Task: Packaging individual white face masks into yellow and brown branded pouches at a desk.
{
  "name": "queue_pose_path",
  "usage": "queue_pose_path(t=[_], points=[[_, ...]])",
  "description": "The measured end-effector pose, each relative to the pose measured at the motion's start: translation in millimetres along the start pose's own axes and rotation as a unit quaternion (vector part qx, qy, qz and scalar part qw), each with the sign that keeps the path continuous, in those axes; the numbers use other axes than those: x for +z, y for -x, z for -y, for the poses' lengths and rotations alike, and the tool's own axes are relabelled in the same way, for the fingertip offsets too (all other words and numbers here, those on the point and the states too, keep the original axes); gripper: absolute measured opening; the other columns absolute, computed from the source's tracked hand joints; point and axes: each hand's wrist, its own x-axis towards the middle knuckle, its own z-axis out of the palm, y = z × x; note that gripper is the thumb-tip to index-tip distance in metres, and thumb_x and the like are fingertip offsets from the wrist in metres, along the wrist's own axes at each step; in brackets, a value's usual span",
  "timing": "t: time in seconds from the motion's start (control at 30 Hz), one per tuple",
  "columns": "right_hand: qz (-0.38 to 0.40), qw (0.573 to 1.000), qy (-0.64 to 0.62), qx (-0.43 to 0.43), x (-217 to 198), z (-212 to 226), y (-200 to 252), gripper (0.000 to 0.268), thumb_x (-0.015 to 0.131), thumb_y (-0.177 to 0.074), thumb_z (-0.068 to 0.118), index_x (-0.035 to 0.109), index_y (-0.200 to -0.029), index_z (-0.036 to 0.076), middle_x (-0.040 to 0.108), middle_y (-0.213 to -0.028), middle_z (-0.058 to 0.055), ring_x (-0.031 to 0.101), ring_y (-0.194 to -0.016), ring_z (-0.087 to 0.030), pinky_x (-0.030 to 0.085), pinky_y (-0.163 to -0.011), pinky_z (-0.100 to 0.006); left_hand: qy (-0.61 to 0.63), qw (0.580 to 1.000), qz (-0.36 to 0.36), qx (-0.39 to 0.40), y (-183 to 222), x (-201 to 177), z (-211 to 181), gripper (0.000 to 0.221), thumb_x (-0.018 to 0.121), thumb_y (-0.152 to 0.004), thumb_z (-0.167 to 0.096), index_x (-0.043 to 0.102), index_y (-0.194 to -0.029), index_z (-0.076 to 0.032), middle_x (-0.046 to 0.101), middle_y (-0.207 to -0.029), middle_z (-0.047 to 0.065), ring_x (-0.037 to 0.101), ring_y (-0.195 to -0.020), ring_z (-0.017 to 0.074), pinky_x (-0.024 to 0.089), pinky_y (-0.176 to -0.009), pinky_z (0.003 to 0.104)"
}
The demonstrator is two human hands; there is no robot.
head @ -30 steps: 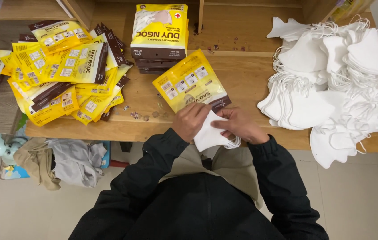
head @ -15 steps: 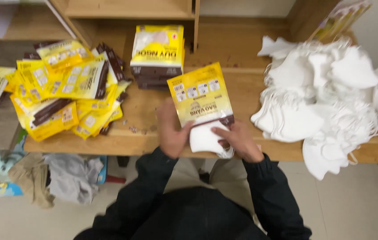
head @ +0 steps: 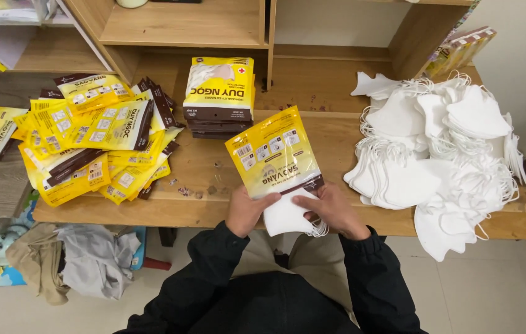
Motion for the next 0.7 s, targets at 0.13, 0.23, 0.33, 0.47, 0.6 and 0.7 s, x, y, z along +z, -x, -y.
queue_pose_path(t=[0.13,0.23,0.33,0.47,0.6,0.7], points=[[-0.001,1.0,-0.002,-0.008,1.6,-7.7,-0.6,0.027,0.087,-0.079,0.012,0.075,-0.082,-0.012,0.072,-0.065,-0.019,0.072,-0.049,-0.022,0.062,-0.047,-0.029,-0.02,0.999,-0.025,0.01,0.8,-0.7,2.5,0.046,0.097,-0.07,-0.022,0.075,-0.104,-0.003,0.078,-0.091,0.009,0.067,-0.084,0.0098,0.058,-0.073,0.03],[-0.085,0.989,-0.026,-0.114,1.7,-31.3,4.4,0.077,0.084,-0.081,0.013,0.047,-0.147,-0.002,0.073,-0.117,-0.028,0.07,-0.114,-0.038,0.056,-0.103,-0.05,-0.007,0.997,-0.077,0.006,2.3,-0.2,-14.6,0.047,0.094,-0.074,-0.015,0.072,-0.111,0.003,0.076,-0.099,0.013,0.065,-0.091,0.0159,0.057,-0.082,0.037],[-0.215,0.947,-0.028,-0.237,6.2,-51.1,17.6,0.066,0.069,-0.093,0.004,0.035,-0.148,-0.005,0.052,-0.141,-0.031,0.047,-0.139,-0.049,0.04,-0.117,-0.06,0.018,0.992,-0.124,0.016,0.5,-0.8,-30.5,0.044,0.09,-0.079,-0.012,0.071,-0.116,0.001,0.075,-0.107,0.014,0.064,-0.096,0.0182,0.056,-0.087,0.039],[-0.245,0.935,-0.181,-0.184,40.0,-72.9,37.0,0.05,0.056,-0.103,0.013,0.039,-0.146,-0.003,0.056,-0.129,-0.021,0.059,-0.12,-0.033,0.048,-0.108,-0.049,0.055,0.986,-0.152,0.047,-1.5,5.4,-29.3,0.05,0.087,-0.082,-0.012,0.066,-0.126,0.001,0.074,-0.116,0.015,0.065,-0.102,0.0191,0.057,-0.091,0.04],[-0.104,0.939,-0.32,-0.072,51.1,-86.9,22.7,0.041,0.059,-0.102,0.024,0.055,-0.132,-0.004,0.069,-0.108,-0.019,0.07,-0.1,-0.031,0.058,-0.093,-0.049,0.059,0.982,-0.166,0.072,0.7,21.1,-29.7,0.052,0.085,-0.084,-0.014,0.065,-0.13,0.0,0.071,-0.124,0.017,0.064,-0.112,0.0209,0.056,-0.095,0.042],[-0.186,0.939,-0.268,-0.107,60.2,-59.9,17.8,0.032,0.067,-0.1,0.016,0.065,-0.127,-0.001,0.066,-0.104,-0.009,0.064,-0.093,-0.019,0.056,-0.087,-0.038,0.029,0.98,-0.179,0.083,7.3,26.9,-37.9,0.052,0.085,-0.084,-0.013,0.064,-0.129,0.002,0.071,-0.123,0.019,0.066,-0.111,0.0237,0.056,-0.097,0.045]])
